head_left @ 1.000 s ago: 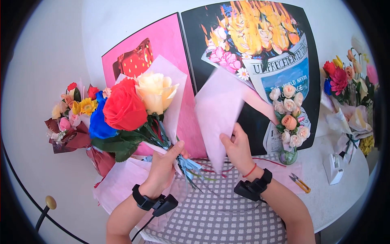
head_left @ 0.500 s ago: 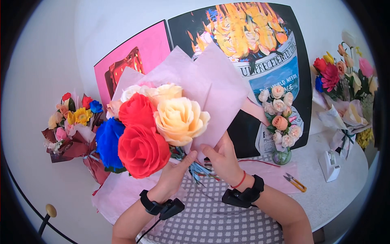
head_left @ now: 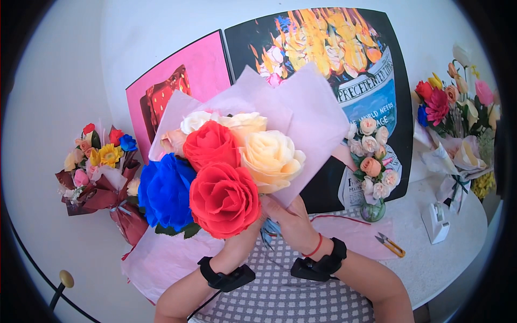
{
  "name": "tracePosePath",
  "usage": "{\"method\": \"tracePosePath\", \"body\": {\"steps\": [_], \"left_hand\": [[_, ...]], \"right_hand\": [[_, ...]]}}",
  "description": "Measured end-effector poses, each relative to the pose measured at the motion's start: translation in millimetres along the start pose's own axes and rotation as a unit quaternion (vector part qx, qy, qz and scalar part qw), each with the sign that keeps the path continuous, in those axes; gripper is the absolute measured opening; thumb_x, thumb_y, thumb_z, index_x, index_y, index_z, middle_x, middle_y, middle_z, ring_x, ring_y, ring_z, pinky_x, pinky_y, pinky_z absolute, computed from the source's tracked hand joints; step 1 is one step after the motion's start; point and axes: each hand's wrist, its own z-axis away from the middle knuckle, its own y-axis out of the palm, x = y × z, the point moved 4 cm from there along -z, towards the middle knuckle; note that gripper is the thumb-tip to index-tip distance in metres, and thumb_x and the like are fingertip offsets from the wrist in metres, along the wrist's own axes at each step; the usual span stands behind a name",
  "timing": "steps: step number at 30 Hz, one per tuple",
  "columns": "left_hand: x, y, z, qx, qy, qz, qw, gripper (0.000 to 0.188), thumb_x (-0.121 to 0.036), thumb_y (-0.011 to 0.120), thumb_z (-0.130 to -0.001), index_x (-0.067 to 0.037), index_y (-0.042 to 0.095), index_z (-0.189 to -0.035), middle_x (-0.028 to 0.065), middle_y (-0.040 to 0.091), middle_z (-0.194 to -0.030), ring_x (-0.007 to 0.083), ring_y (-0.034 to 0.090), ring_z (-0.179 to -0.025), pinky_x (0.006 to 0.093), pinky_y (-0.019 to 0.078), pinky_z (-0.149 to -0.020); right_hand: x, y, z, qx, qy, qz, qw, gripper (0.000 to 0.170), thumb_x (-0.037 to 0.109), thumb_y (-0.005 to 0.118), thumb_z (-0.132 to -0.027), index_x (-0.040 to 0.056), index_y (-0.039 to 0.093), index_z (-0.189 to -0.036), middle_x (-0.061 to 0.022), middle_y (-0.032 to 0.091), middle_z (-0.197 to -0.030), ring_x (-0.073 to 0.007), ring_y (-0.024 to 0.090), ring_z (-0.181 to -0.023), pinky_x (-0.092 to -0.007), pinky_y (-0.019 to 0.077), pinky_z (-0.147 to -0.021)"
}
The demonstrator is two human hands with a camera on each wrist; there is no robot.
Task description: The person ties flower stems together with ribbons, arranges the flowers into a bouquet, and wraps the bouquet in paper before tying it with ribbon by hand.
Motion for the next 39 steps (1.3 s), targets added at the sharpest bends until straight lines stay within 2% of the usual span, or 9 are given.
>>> {"method": "tracePosePath", "body": {"steps": [6,8,12,20,24,27,29,32,39], "left_hand": [[-7.6,10.8,2.8,0.025,0.039,0.056,0.997,0.04,-0.007,0.058,-0.083,-0.001,0.04,-0.118,0.0048,0.05,-0.11,0.011,0.049,-0.098,0.0263,0.0408,-0.084],[-14.5,15.3,3.5,0.045,-0.085,0.127,0.987,0.041,-0.007,0.059,-0.083,-0.001,0.04,-0.119,0.005,0.049,-0.112,0.0115,0.048,-0.1,0.0264,0.0402,-0.086],[-9.3,16.8,3.2,0.047,-0.08,0.12,0.988,0.04,-0.007,0.059,-0.083,-0.002,0.041,-0.118,0.0052,0.05,-0.112,0.0121,0.048,-0.101,0.0266,0.0402,-0.086],[-15.2,17.3,0.3,-0.008,-0.017,0.109,0.994,0.035,-0.006,0.055,-0.084,0.0,0.042,-0.116,0.0062,0.05,-0.111,0.0127,0.049,-0.1,0.0273,0.0405,-0.086],[-17.8,13.1,-1.1,-0.004,-0.049,0.14,0.989,0.035,-0.006,0.055,-0.084,0.002,0.042,-0.116,0.0067,0.051,-0.111,0.0129,0.049,-0.1,0.0276,0.0407,-0.085],[-11.3,7.4,-3.2,-0.008,-0.078,0.145,0.986,0.037,-0.008,0.056,-0.084,0.003,0.042,-0.117,0.007,0.051,-0.111,0.0129,0.049,-0.1,0.0277,0.0411,-0.085],[-20.8,8.8,-4.3,0.03,-0.014,0.122,0.992,0.043,-0.011,0.057,-0.084,0.001,0.038,-0.121,0.0068,0.049,-0.112,0.0117,0.046,-0.1,0.0268,0.0392,-0.084],[-20.1,10.7,-6.2,0.045,-0.012,0.162,0.986,0.043,-0.013,0.058,-0.084,0.001,0.039,-0.12,0.0063,0.048,-0.111,0.0108,0.046,-0.098,0.0259,0.0397,-0.082],[-18.5,7.8,-7.5,-0.014,-0.075,0.149,0.986,0.033,-0.012,0.055,-0.085,0.001,0.045,-0.114,0.0061,0.054,-0.103,0.0121,0.053,-0.089,0.0259,0.0451,-0.075]], "right_hand": [[4.3,-6.2,-3.1,0.017,0.029,-0.138,0.99,0.035,0.013,0.049,-0.088,-0.0023,0.042,-0.119,-0.0055,0.05,-0.115,-0.0124,0.045,-0.106,-0.0263,0.0338,-0.091],[0.6,-11.0,-4.7,0.016,0.061,-0.168,0.984,0.037,0.015,0.048,-0.089,-0.002,0.041,-0.121,-0.0057,0.049,-0.117,-0.0129,0.045,-0.106,-0.0268,0.0339,-0.092],[-4.2,-17.3,-6.9,0.029,0.088,-0.161,0.983,0.038,0.016,0.047,-0.09,-0.0017,0.04,-0.122,-0.006,0.048,-0.119,-0.0129,0.044,-0.108,-0.0267,0.0333,-0.092],[-14.8,-8.0,-3.4,-0.02,-0.025,0.012,0.999,0.044,0.02,0.043,-0.092,-0.0033,0.03,-0.126,-0.0094,0.043,-0.121,-0.0156,0.04,-0.111,-0.0283,0.0308,-0.094],[-14.7,-4.7,2.2,-0.021,0.029,-0.005,0.999,0.044,0.017,0.042,-0.092,-0.0029,0.028,-0.127,-0.0106,0.042,-0.122,-0.0165,0.04,-0.112,-0.0287,0.0305,-0.095],[-15.4,1.2,2.7,0.024,0.032,-0.039,0.998,0.051,0.018,0.051,-0.087,-0.0045,0.026,-0.127,-0.0126,0.04,-0.123,-0.0188,0.04,-0.112,-0.0299,0.0309,-0.095],[-10.8,5.9,2.8,0.075,-0.059,0.093,0.991,0.066,0.02,0.061,-0.08,-0.0061,0.023,-0.126,-0.0149,0.04,-0.122,-0.0207,0.04,-0.113,-0.0311,0.0314,-0.095],[-6.1,5.4,-1.4,0.101,-0.033,0.127,0.986,0.075,0.022,0.068,-0.074,-0.007,0.022,-0.126,-0.0167,0.039,-0.122,-0.0216,0.039,-0.114,-0.0321,0.0313,-0.095],[-14.2,2.5,-0.5,0.069,0.046,-0.031,0.996,0.074,0.02,0.062,-0.079,-0.0061,0.015,-0.13,-0.0164,0.032,-0.129,-0.0213,0.031,-0.121,-0.0326,0.0261,-0.1]]}}
